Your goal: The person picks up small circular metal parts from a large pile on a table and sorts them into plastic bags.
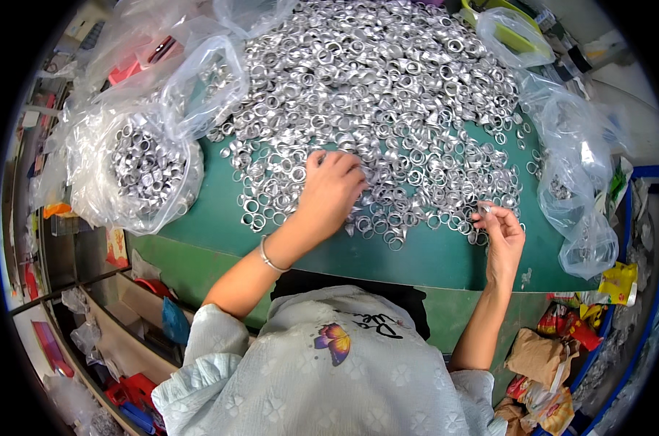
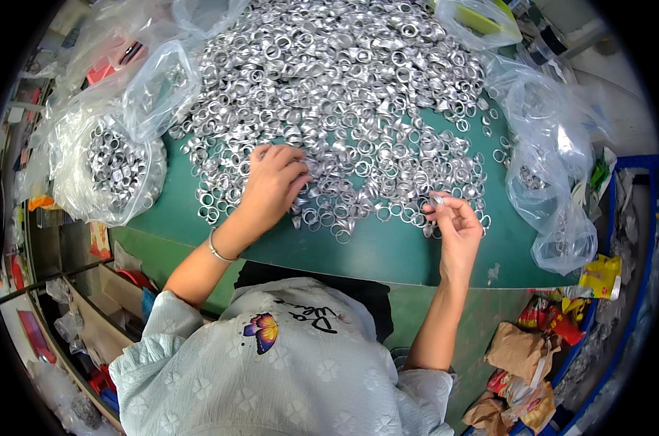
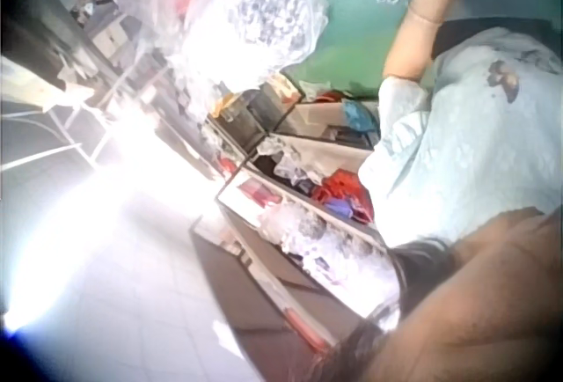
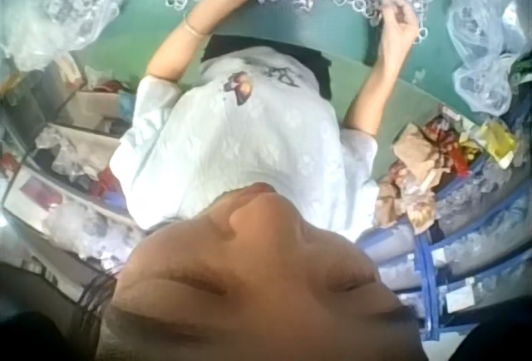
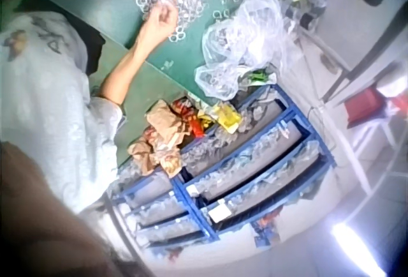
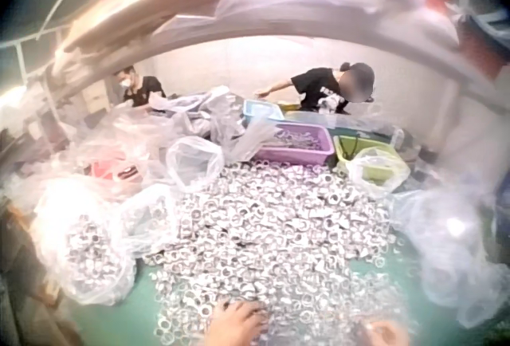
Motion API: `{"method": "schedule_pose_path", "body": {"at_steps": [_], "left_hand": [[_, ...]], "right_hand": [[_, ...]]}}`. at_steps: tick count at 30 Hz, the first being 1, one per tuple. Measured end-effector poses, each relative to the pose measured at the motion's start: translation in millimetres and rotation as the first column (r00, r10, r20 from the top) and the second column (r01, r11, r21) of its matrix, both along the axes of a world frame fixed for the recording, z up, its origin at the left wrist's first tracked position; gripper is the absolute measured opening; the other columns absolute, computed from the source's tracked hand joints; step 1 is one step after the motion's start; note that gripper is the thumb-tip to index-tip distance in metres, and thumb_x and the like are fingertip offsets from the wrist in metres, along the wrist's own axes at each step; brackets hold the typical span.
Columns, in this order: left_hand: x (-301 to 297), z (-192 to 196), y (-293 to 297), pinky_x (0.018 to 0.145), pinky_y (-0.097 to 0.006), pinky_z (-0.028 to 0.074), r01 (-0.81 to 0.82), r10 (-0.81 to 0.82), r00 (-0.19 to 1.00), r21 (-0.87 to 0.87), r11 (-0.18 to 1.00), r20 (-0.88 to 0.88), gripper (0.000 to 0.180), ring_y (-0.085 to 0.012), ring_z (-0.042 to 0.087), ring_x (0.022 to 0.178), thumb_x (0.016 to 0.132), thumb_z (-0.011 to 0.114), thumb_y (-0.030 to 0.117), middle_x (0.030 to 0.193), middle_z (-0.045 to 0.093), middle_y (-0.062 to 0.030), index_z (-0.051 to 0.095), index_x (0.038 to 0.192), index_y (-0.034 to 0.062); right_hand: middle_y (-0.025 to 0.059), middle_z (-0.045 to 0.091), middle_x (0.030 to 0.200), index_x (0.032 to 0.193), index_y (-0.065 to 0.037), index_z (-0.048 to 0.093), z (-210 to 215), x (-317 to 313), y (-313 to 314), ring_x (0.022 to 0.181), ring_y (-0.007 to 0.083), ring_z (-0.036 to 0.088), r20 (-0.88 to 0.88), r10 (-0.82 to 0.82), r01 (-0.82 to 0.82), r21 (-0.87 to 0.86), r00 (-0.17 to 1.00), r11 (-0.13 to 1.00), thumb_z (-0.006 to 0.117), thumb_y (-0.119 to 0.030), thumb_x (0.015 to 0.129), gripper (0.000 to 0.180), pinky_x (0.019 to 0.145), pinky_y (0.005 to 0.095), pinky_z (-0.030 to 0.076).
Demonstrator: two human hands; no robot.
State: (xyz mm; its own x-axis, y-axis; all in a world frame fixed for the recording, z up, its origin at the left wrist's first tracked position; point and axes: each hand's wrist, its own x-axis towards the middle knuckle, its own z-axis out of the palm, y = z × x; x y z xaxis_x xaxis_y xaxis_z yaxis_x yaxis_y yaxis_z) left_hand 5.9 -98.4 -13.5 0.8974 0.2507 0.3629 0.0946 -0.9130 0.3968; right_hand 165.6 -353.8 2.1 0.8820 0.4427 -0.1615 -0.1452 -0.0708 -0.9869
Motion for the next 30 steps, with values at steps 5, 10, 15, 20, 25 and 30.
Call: {"method": "schedule_pose_path", "body": {"at_steps": [5,10,15,20,25,30], "left_hand": [[2,-2,11,0.086,-0.039,0.035,-0.11,0.117,0.987,-0.063,0.992,0.114,0.017,-0.0245,0.055,0.094,0.072,0.068,0.002,0.1,0.059,-0.0062,0.058,0.086,0.0046],[9,2,5,0.089,-0.04,0.037,-0.152,0.175,0.978,-0.192,0.97,0.112,0.032,-0.0295,0.053,0.099,0.074,0.061,-0.005,0.105,0.057,-0.0113,0.054,0.104,0.0036],[24,2,-18,0.1,-0.049,0.031,-0.003,0.003,1.0,0.016,1.0,-0.004,0.039,-0.0327,0.046,0.113,0.074,0.057,-0.004,0.118,0.051,-0.0125,0.053,0.112,0.0031],[13,-4,-12,0.102,-0.051,0.03,0.074,-0.078,0.995,-0.064,0.995,-0.063,0.034,-0.033,0.046,0.115,0.074,0.058,-0.003,0.118,0.051,-0.0123,0.056,0.107,0.0027],[28,9,-21,0.091,-0.041,0.039,0.104,-0.097,0.993,-0.111,0.988,0.062,0.029,-0.0316,0.052,0.108,0.076,0.06,-0.003,0.116,0.055,-0.0141,0.059,0.105,0.0032],[90,16,-47,0.096,-0.041,0.038,0.292,-0.289,0.956,-0.119,0.949,0.04,0.039,-0.0318,0.047,0.113,0.08,0.062,0.01,0.125,0.049,-0.0142,0.052,0.118,0.0035]], "right_hand": [[0.0136,0.062,0.096,0.081,0.0,0.054,6,1,-15,0.072,0.0143,0.062,0.009,-0.064,0.063,0.07,0.998,0.996,0.055,-0.003,0.089,0.008,0.062,0.0226,0.048],[0.0064,0.054,0.073,0.095,-0.002,0.043,0,-21,-5,0.055,0.0096,0.05,0.146,-0.031,0.044,-0.088,0.989,0.995,0.045,-0.004,0.093,0.004,0.047,0.0212,0.039],[0.0119,0.048,0.078,0.109,-0.006,0.058,-4,-26,23,0.067,0.0269,0.051,0.699,0.279,0.259,-0.559,0.658,0.788,0.052,-0.004,0.086,0.024,0.059,0.0367,0.042],[0.0108,0.047,0.078,0.096,-0.004,0.061,-7,-33,38,0.076,0.028,0.049,0.706,0.381,0.213,-0.597,0.596,0.773,0.066,-0.01,0.078,0.02,0.069,0.0387,0.04],[0.0129,0.048,0.077,0.082,-0.001,0.055,-12,-23,27,0.065,0.0296,0.05,0.719,0.182,0.208,-0.418,0.671,0.885,0.067,-0.005,0.077,0.013,0.059,0.0384,0.041],[0.0006,0.045,0.066,0.066,-0.005,0.047,-2,-10,6,0.052,0.0059,0.037,-0.07,-0.155,0.167,0.229,0.985,0.959,0.058,-0.006,0.088,0.024,0.043,0.0209,0.028]]}}
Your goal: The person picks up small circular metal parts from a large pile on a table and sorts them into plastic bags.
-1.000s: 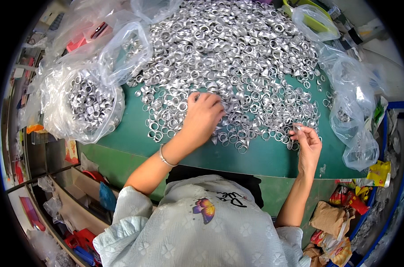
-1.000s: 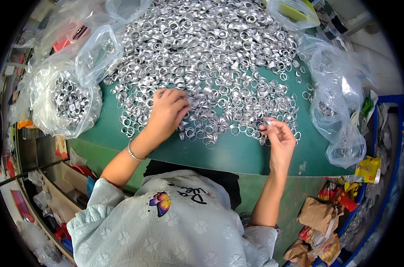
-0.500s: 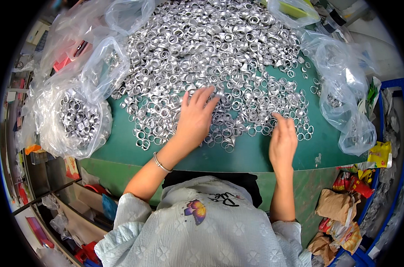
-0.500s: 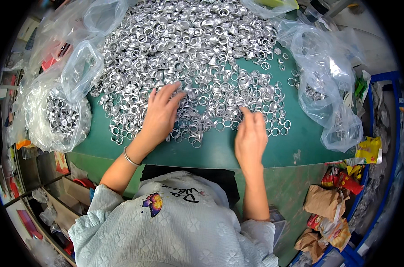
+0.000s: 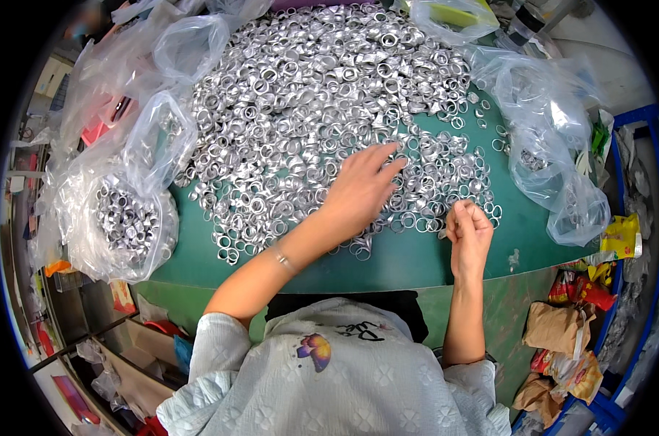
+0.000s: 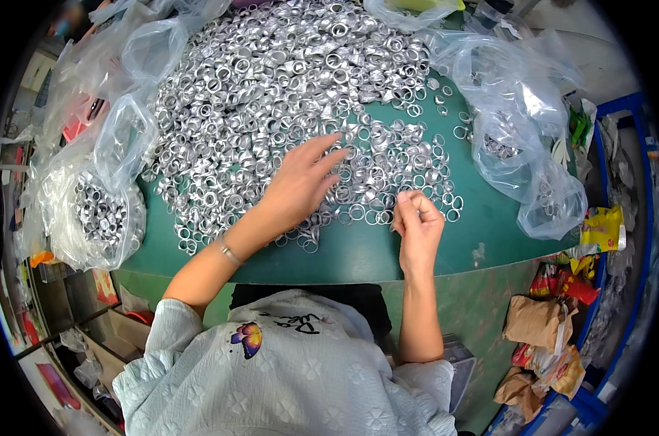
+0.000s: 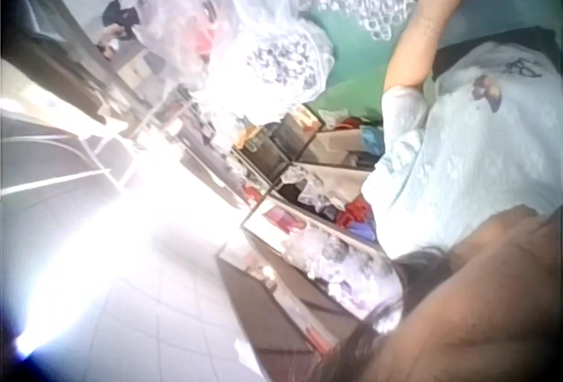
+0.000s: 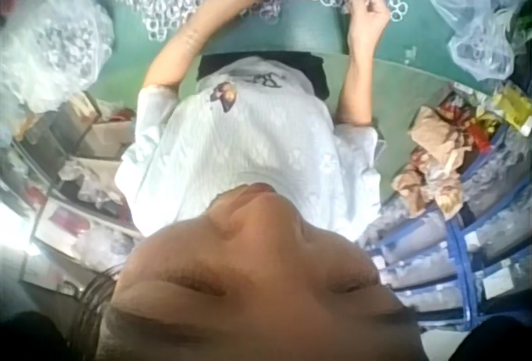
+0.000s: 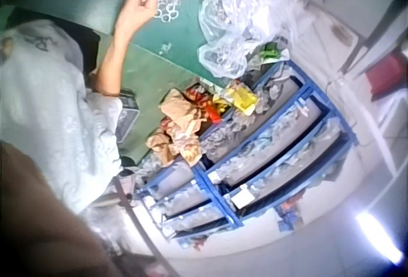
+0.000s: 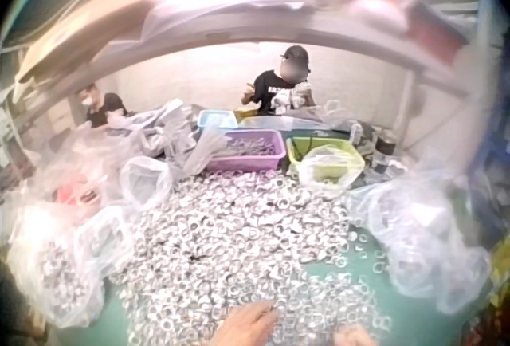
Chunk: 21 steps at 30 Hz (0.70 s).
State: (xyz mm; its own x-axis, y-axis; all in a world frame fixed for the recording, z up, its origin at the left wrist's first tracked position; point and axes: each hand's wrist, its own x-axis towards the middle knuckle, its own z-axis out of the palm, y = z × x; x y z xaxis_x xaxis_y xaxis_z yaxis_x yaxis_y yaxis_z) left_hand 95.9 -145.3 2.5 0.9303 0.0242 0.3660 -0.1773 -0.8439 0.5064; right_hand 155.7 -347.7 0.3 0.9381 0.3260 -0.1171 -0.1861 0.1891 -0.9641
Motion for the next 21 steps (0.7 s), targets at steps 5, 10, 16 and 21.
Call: {"method": "schedule_pose_path", "body": {"at_steps": [5,10,16,21], "left_hand": [[2,-18,-20,0.099,-0.045,0.036,0.169,-0.136,0.977,0.21,0.963,-0.161,0.053,-0.0364,0.037,0.123,0.08,0.063,0.021,0.131,0.043,-0.0126,0.045,0.127,0.0059],[-44,-9,-13,0.101,-0.049,0.034,0.234,-0.167,0.962,0.335,0.913,-0.216,0.052,-0.0406,0.034,0.124,0.075,0.066,0.019,0.132,0.041,-0.0125,0.05,0.123,0.0054],[-59,6,-11,0.103,-0.05,0.028,0.197,-0.147,0.923,0.11,0.974,-0.355,0.04,-0.0336,0.037,0.124,0.076,0.062,0.009,0.133,0.041,-0.0119,0.056,0.115,0.009],[-23,6,-11,0.099,-0.047,0.031,0.076,-0.049,0.976,0.122,0.99,-0.211,0.044,-0.0317,0.041,0.12,0.078,0.062,0.012,0.133,0.042,-0.0117,0.052,0.12,0.0082]], "right_hand": [[-0.0007,0.044,0.059,0.077,-0.003,0.054,18,15,-20,0.047,0.0056,0.037,-0.369,0.083,0.019,0.264,0.926,0.964,0.054,-0.009,0.091,0.015,0.04,0.0196,0.027],[0.0014,0.05,0.054,0.097,0.0,0.064,2,39,-18,0.047,0.0078,0.043,0.151,0.092,-0.028,-0.382,0.984,0.924,0.057,-0.01,0.089,0.015,0.044,0.0232,0.034],[0.0084,0.06,0.09,0.096,-0.005,0.064,-5,29,28,0.064,0.0284,0.061,0.587,0.506,0.195,-0.752,0.632,0.63,0.058,0.003,0.075,0.023,0.055,0.0376,0.048],[0.0087,0.058,0.091,0.095,-0.004,0.064,12,6,19,0.07,0.0286,0.062,0.396,0.707,0.028,-0.882,0.586,0.471,0.056,0.006,0.072,0.027,0.061,0.0395,0.049]]}}
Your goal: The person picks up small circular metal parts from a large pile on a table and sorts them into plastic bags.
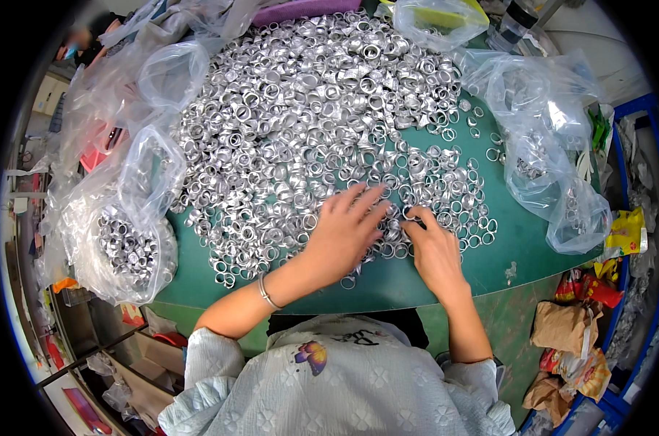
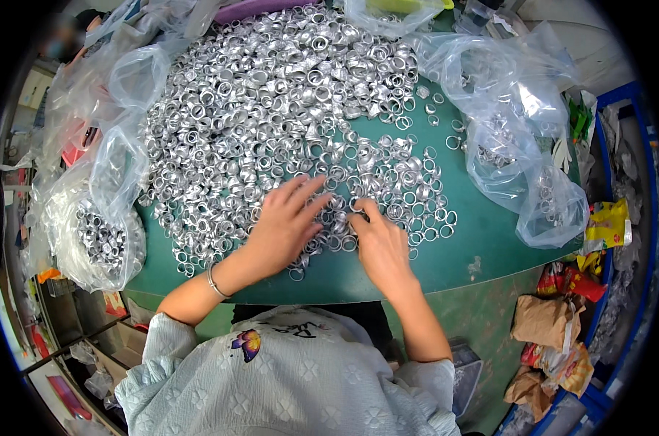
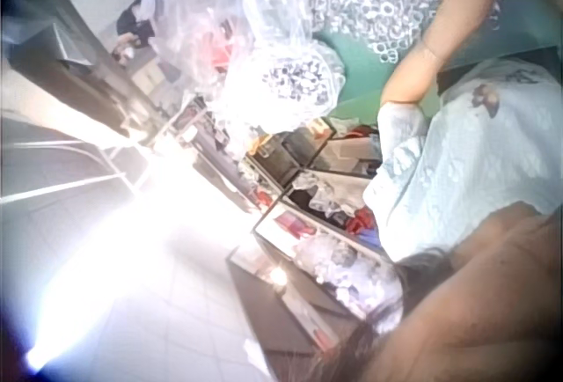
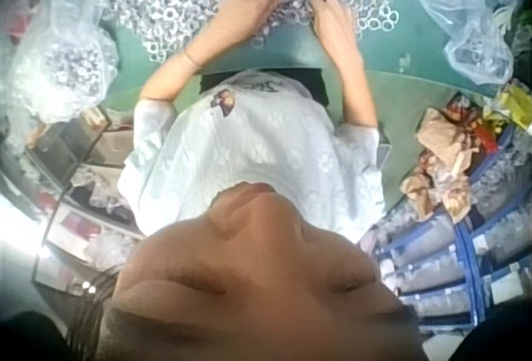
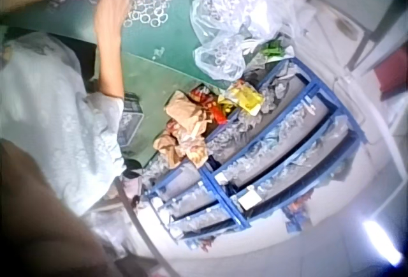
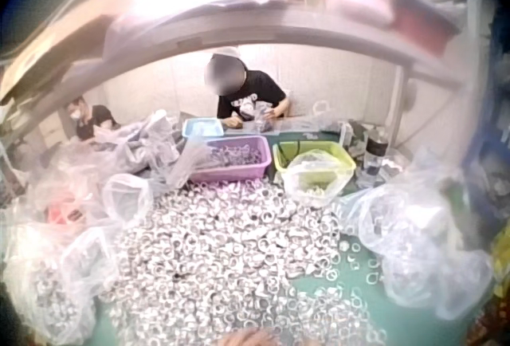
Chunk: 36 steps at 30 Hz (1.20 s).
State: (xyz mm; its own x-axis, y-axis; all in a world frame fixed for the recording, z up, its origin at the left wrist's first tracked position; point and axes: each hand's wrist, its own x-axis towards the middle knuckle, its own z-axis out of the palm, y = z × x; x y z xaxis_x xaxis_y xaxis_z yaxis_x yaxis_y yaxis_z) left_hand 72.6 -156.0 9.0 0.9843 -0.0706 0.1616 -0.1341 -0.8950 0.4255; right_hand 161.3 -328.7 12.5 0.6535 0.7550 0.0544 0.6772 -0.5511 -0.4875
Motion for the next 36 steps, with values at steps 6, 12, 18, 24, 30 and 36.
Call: {"method": "schedule_pose_path", "body": {"at_steps": [6,12,18,24,30,36], "left_hand": [[-24,-17,-10,0.096,-0.048,0.036,0.207,-0.206,0.978,0.051,0.977,-0.031,0.051,-0.0335,0.041,0.12,0.077,0.061,0.013,0.132,0.044,-0.0137,0.047,0.125,0.0068],[-23,0,17,0.092,-0.045,0.038,0.155,-0.148,0.987,-0.142,0.978,0.062,0.046,-0.0332,0.048,0.109,0.073,0.06,0.0,0.12,0.052,-0.0128,0.052,0.118,0.0049],[49,-16,53,0.099,-0.045,0.034,-0.1,0.103,0.981,-0.028,0.995,0.161,0.037,-0.0349,0.041,0.12,0.08,0.059,0.004,0.128,0.045,-0.0159,0.053,0.116,0.0038],[24,-21,44,0.104,-0.05,0.028,0.061,-0.051,0.997,0.16,0.985,-0.065,0.036,-0.0329,0.034,0.127,0.08,0.058,0.008,0.134,0.04,-0.0131,0.054,0.116,0.0057],[6,-11,46,0.104,-0.05,0.029,0.005,-0.017,0.996,-0.131,0.991,-0.085,0.034,-0.0316,0.038,0.124,0.078,0.059,0.006,0.128,0.047,-0.0117,0.055,0.112,0.0039],[25,-20,51,0.103,-0.05,0.029,-0.055,0.062,0.997,0.168,0.984,-0.038,0.045,-0.0336,0.031,0.129,0.08,0.06,0.009,0.134,0.042,-0.0131,0.049,0.123,0.0052]], "right_hand": [[0.0138,0.064,0.085,0.093,0.0,0.064,5,26,-22,0.071,0.0268,0.063,-0.251,-0.115,0.185,0.276,0.961,0.943,0.054,0.004,0.081,0.016,0.061,0.0344,0.049],[0.011,0.065,0.072,0.09,-0.003,0.065,5,43,28,0.058,0.0266,0.062,-0.028,-0.154,0.156,0.286,0.988,0.946,0.064,-0.013,0.082,0.012,0.053,0.0358,0.047],[0.0127,0.062,0.062,0.088,-0.01,0.066,-26,49,73,0.056,0.0284,0.062,0.248,0.048,-0.035,-0.056,0.968,0.998,0.062,-0.022,0.081,0.014,0.05,0.0399,0.047],[0.0112,0.063,0.067,0.086,-0.007,0.068,-5,53,32,0.058,0.0304,0.061,-0.076,0.138,-0.134,0.056,0.988,0.989,0.064,-0.016,0.081,0.012,0.054,0.0383,0.046],[0.0144,0.062,0.061,0.081,-0.009,0.067,5,63,65,0.057,0.032,0.061,-0.051,-0.069,0.074,0.103,0.996,0.992,0.067,-0.021,0.079,0.013,0.052,0.0401,0.047],[0.014,0.061,0.061,0.077,-0.006,0.064,-23,60,102,0.055,0.0332,0.061,0.182,0.037,-0.03,-0.036,0.983,0.999,0.066,-0.022,0.079,0.016,0.05,0.0412,0.047]]}}
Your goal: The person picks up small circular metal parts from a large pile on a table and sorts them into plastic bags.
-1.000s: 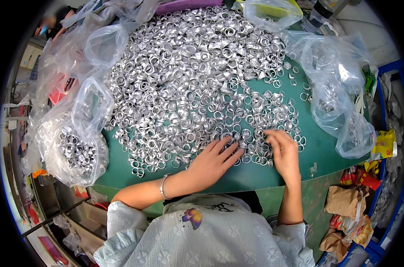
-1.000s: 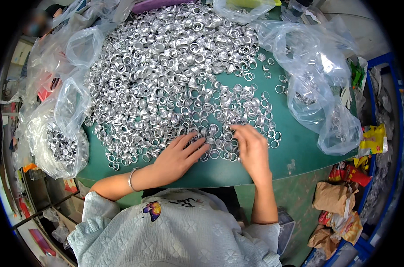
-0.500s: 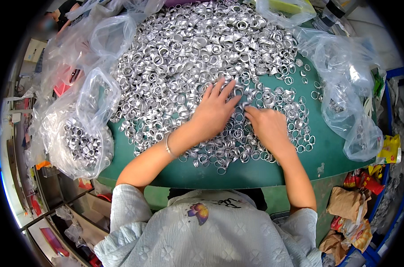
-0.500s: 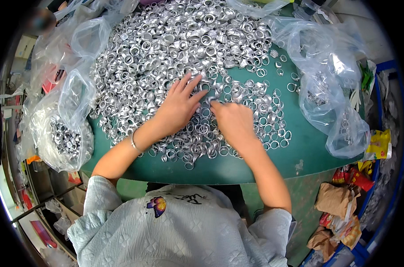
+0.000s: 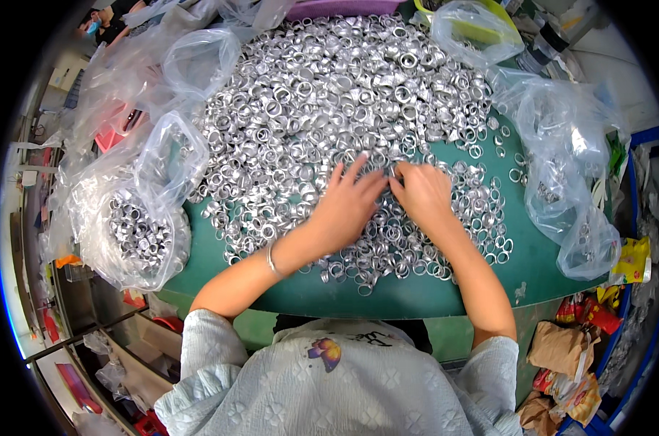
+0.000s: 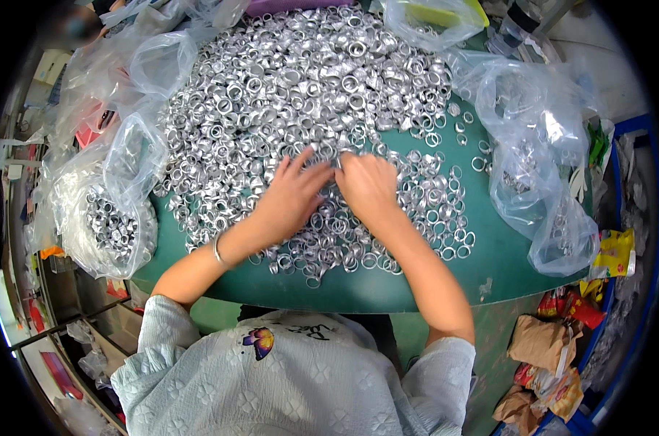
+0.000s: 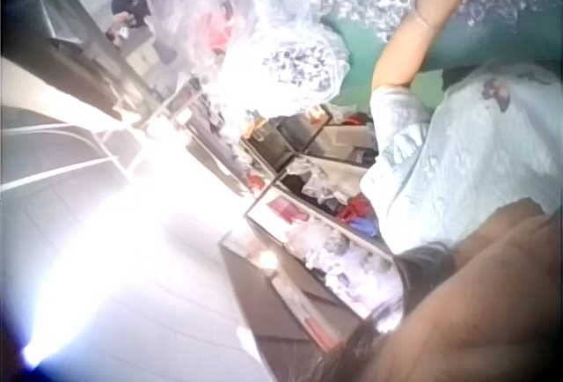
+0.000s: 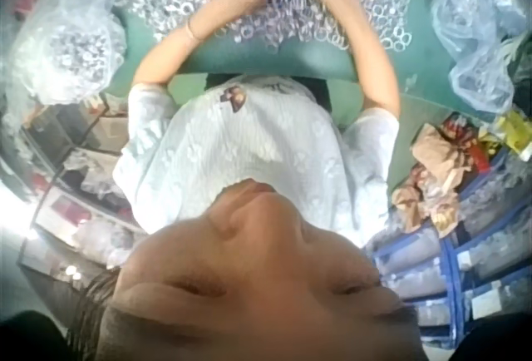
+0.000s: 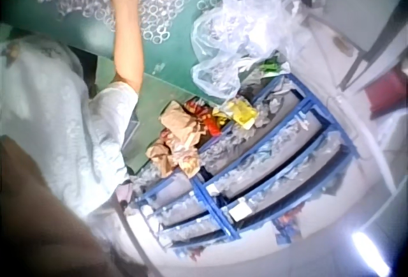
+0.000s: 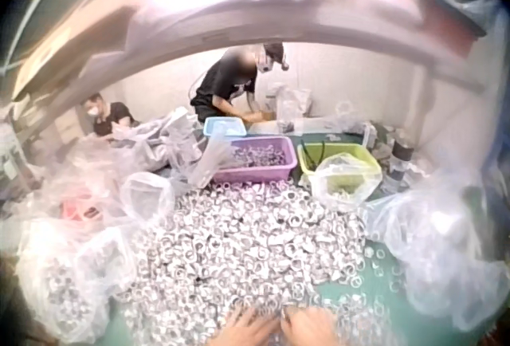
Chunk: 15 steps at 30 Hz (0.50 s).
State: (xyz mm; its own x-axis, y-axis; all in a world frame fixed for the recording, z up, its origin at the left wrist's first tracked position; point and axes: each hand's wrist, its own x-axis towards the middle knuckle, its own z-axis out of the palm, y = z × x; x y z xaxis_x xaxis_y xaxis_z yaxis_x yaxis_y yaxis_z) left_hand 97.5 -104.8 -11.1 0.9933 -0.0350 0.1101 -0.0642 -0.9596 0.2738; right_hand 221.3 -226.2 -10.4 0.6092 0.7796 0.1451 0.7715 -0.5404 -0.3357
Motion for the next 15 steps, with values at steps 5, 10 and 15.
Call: {"method": "schedule_pose_path", "body": {"at_steps": [5,10,15], "left_hand": [[-22,8,-2,0.104,-0.052,0.027,0.086,-0.089,0.996,-0.194,0.977,-0.009,0.039,-0.034,0.037,0.126,0.078,0.06,0.003,0.135,0.041,-0.013,0.054,0.116,0.0036],[-20,18,-8,0.103,-0.052,0.031,0.004,0.035,0.994,-0.347,0.938,0.105,0.034,-0.0343,0.044,0.12,0.079,0.06,0.0,0.128,0.046,-0.0142,0.055,0.113,0.0051],[-24,23,-12,0.099,-0.045,0.037,0.022,0.03,0.992,-0.393,0.919,0.125,0.037,-0.0328,0.048,0.114,0.078,0.061,-0.003,0.126,0.048,-0.0138,0.055,0.114,0.0047]], "right_hand": [[0.0077,0.056,0.054,0.082,-0.001,0.065,20,0,-41,0.044,0.0181,0.05,-0.47,-0.045,0.145,0.18,0.882,0.973,0.067,-0.011,0.077,0.012,0.045,0.0318,0.038],[-0.0096,0.044,0.057,0.086,-0.003,0.064,25,-6,-84,0.054,0.0004,0.035,-0.823,0.084,0.403,0.361,0.562,0.841,0.065,-0.007,0.081,0.007,0.049,0.02,0.027],[-0.0098,0.041,0.056,0.09,-0.001,0.063,36,-20,-135,0.052,-0.0004,0.033,-0.89,-0.004,0.509,0.257,0.455,0.821,0.062,-0.005,0.084,0.007,0.046,0.0203,0.024]]}}
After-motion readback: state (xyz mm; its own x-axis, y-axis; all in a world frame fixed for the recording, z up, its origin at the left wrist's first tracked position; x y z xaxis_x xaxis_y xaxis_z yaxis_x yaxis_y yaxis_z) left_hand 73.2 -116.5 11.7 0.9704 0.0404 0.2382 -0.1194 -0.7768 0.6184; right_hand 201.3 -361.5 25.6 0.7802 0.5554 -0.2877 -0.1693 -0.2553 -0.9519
